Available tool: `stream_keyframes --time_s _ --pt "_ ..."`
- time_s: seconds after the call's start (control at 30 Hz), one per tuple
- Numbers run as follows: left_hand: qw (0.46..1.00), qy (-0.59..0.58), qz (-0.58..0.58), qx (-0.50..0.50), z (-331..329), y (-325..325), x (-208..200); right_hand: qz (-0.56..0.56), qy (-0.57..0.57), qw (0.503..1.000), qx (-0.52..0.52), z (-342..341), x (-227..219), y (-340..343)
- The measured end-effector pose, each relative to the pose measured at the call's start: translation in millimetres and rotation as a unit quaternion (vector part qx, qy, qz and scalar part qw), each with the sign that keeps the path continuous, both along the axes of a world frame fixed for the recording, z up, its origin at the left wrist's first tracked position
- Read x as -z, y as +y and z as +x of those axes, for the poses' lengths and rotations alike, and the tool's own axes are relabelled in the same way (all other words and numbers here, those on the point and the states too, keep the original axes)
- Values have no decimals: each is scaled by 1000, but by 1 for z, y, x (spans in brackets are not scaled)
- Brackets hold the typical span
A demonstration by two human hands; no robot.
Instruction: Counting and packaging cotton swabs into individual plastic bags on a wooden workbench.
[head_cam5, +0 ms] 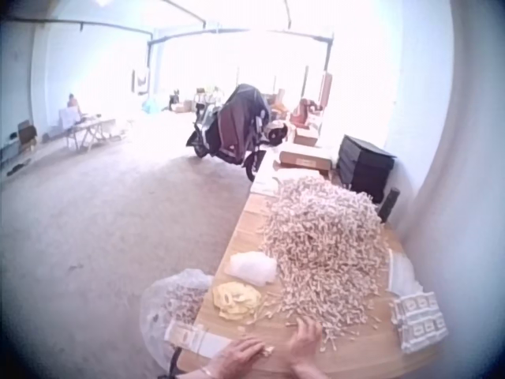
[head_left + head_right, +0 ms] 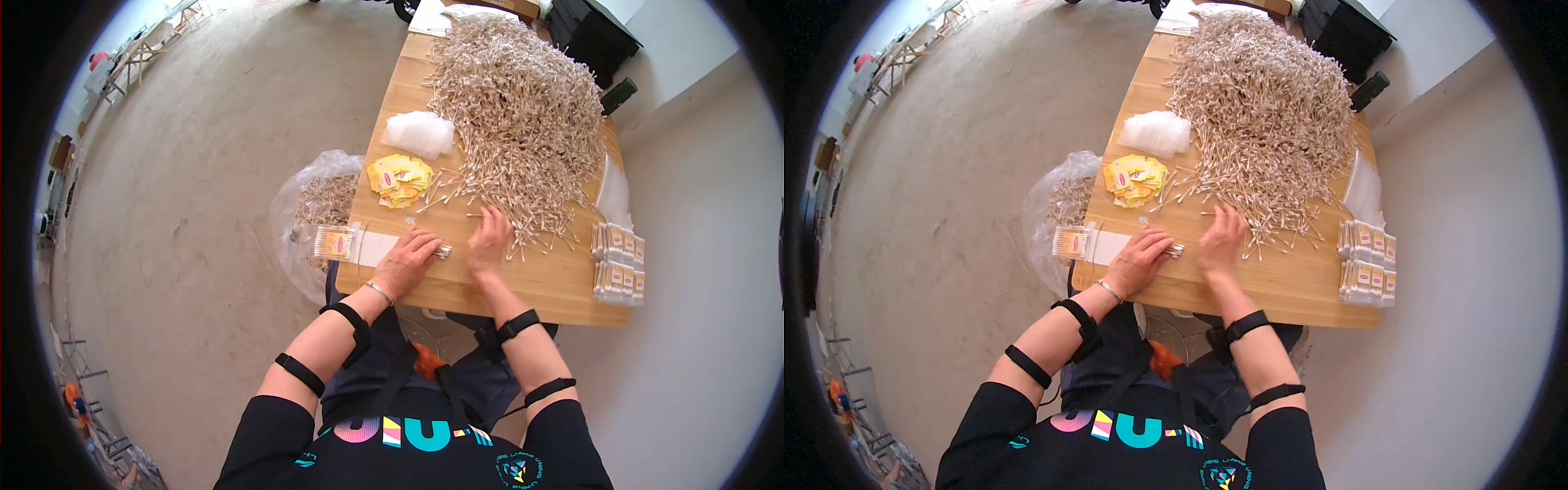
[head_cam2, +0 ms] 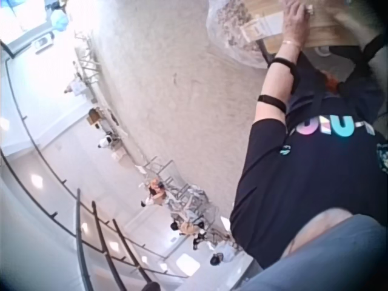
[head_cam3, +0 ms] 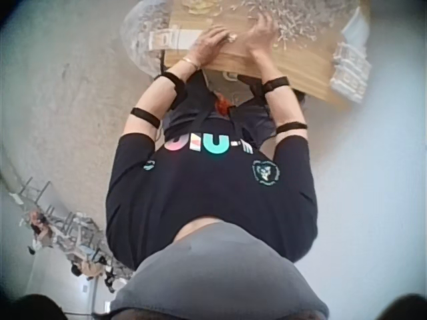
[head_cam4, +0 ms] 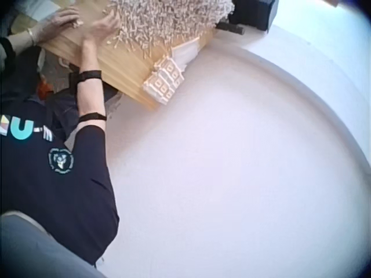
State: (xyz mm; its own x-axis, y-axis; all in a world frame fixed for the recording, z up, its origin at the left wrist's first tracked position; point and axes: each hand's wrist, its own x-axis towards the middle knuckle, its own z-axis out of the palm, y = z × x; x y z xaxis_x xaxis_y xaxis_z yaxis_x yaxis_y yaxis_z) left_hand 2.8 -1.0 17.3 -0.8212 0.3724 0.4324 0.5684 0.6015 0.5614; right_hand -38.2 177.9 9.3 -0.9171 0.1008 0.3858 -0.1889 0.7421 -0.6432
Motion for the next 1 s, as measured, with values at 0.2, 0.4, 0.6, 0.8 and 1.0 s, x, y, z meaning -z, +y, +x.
stream_keyframes --time_s 0.2,0.4,0.6,0.8,1.0 --pt "999 -38 -14 36 -3 0 -1 174 -3 985 -1 -27 -1 20" --pt "991 -36 45 -121 0 2 -2 107 -47 981 -153 -8 -7 -41" --pt "993 -68 47 -89 -5 3 -4 182 36 978 -93 -40 -19 -33" --pt "987 -61 106 -104 -2 5 -5 240 -19 959 -147 -31 -17 -18" --pt "988 -63 102 -92 -4 0 0 223 -81 960 -147 4 -26 -16"
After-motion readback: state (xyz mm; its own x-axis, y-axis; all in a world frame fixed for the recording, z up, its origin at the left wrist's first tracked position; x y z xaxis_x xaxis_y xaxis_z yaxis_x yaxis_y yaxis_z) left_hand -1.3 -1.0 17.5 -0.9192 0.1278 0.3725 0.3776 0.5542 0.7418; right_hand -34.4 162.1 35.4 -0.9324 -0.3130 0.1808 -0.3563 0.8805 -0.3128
